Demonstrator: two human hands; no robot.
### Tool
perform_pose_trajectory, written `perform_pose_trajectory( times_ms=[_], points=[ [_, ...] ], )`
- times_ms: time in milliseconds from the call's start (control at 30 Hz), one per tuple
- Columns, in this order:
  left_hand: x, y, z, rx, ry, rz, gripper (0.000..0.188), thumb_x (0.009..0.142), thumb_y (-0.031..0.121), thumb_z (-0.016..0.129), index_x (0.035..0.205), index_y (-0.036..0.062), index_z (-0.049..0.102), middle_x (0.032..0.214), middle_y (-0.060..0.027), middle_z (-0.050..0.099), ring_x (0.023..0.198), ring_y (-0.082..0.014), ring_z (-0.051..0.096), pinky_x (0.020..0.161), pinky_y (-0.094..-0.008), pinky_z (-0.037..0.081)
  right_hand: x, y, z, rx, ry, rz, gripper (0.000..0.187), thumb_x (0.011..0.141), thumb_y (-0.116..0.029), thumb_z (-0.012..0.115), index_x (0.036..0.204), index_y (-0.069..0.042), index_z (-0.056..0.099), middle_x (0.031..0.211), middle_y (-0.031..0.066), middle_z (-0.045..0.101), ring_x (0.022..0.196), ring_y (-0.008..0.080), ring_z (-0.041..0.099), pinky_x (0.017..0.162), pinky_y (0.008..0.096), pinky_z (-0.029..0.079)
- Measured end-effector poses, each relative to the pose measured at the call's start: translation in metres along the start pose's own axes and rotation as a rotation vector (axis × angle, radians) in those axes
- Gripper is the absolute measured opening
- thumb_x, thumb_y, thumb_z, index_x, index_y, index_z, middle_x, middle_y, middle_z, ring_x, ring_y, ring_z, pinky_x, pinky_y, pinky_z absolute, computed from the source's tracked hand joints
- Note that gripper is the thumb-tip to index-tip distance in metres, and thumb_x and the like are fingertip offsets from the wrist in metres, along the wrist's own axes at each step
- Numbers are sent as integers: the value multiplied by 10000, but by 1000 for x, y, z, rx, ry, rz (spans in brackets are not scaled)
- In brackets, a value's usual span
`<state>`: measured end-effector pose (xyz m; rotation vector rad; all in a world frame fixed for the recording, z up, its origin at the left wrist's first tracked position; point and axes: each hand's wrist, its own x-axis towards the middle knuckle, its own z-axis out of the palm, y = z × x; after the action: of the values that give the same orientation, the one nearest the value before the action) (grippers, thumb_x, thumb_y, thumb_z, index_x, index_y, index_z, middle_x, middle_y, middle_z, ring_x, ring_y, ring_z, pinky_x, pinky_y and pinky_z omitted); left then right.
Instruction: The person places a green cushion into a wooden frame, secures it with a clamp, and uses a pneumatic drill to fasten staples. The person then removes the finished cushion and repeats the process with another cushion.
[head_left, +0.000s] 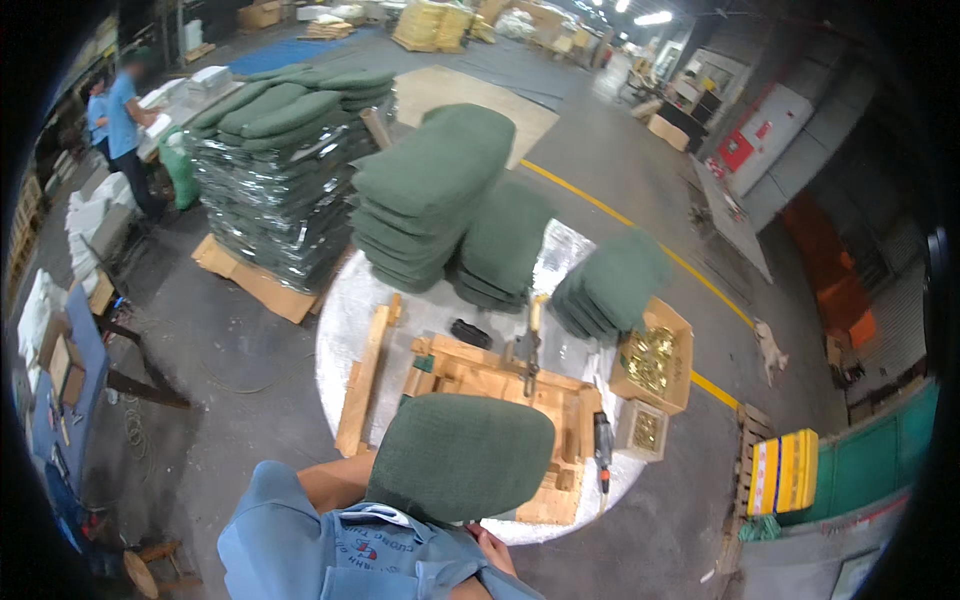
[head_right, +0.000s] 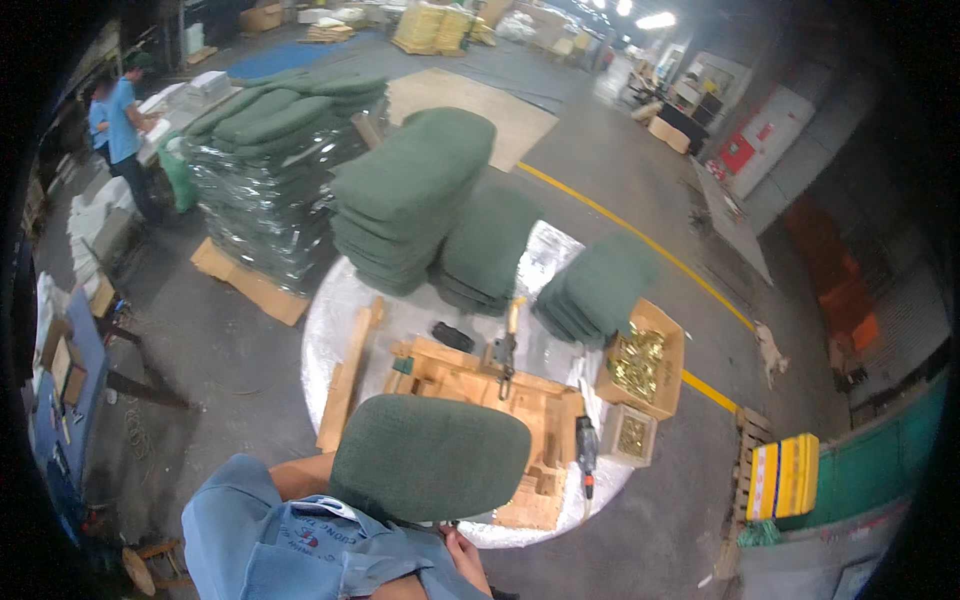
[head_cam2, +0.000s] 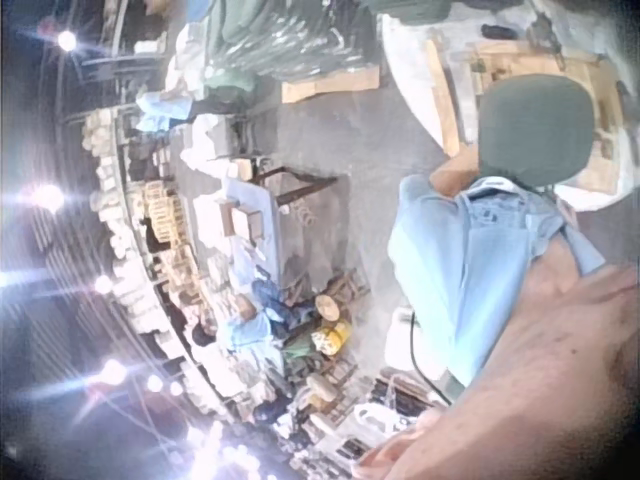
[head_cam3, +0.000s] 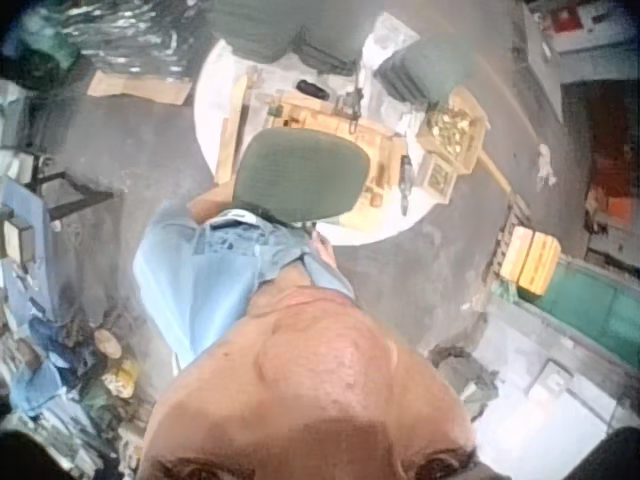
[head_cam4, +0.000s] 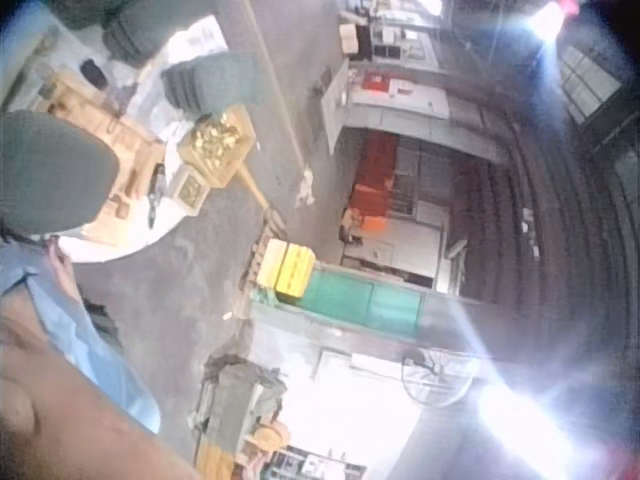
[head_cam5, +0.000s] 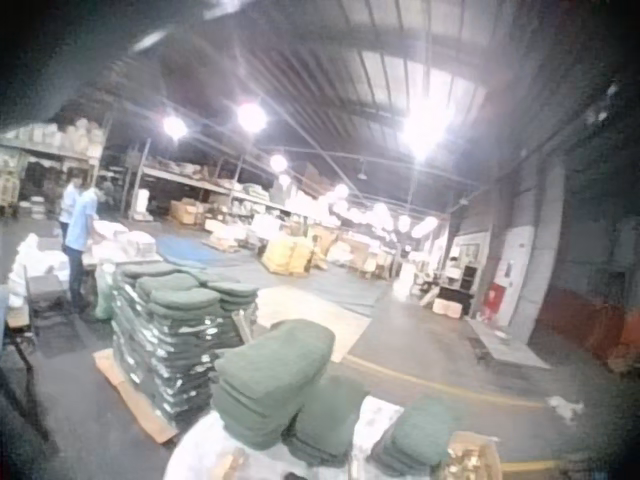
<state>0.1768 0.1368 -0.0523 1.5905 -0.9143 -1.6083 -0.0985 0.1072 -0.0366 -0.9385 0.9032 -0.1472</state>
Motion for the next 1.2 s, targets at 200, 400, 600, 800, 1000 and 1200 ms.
perform_pose_trajectory(
  times_ms=[200, 400, 600, 800, 1000, 1200],
  points=[
    [8, -4, -16, 211, 61, 34, 755, 1056, 641, 393, 1659, 191, 319, 1684, -174, 354, 1526, -407, 369, 1250, -629, 242, 23, -64, 27, 1068, 319, -207, 988, 876, -785, 645, 1535, -72, 460, 1566, 135, 470, 1423, 352, 464, 1165, 573, 405],
    [51, 32, -26, 841, 88, 124, 726, 1062, 612, 405, 1647, 185, 345, 1677, -173, 367, 1515, -412, 391, 1256, -623, 243, 9, -66, -15, 1039, 448, -507, 815, 808, -573, 775, 1457, -131, 558, 1443, 96, 591, 1317, 338, 561, 1085, 586, 472],
    [55, -24, -101, 1373, 248, 335, 598, 1009, 538, 499, 1449, 152, 621, 1573, -163, 515, 1459, -368, 474, 1250, -593, 236, -10, -38, -41, 1152, 648, -558, 631, 882, -465, 719, 1395, -113, 609, 1408, 98, 627, 1303, 349, 575, 1101, 598, 462],
    [18, 7, -122, 1504, 51, 139, 446, 1024, 476, 520, 1097, 114, 770, 1075, -140, 766, 1230, -295, 664, 1243, -563, 271, -2, -20, -53, 1257, 552, -662, 640, 911, -433, 731, 1412, -63, 584, 1445, 93, 610, 1325, 339, 564, 1156, 564, 430],
    [-25, -17, -134, 1292, 330, 303, 377, 1015, 412, 569, 1072, 90, 757, 1133, -121, 763, 1321, -320, 616, 1222, -592, 326, 69, -49, -56, 1338, 420, -648, 589, 912, -359, 768, 1396, -68, 601, 1421, 85, 633, 1321, 309, 573, 1183, 538, 410],
    [-50, -46, -105, 1111, 411, 153, 542, 1049, 453, 558, 1456, 96, 538, 1581, -178, 503, 1584, -365, 298, 1224, -603, 338, 127, -69, -39, 1311, 245, -553, 480, 999, -304, 662, 1416, -73, 602, 1458, 87, 631, 1378, 305, 553, 1223, 530, 372]
  ],
)
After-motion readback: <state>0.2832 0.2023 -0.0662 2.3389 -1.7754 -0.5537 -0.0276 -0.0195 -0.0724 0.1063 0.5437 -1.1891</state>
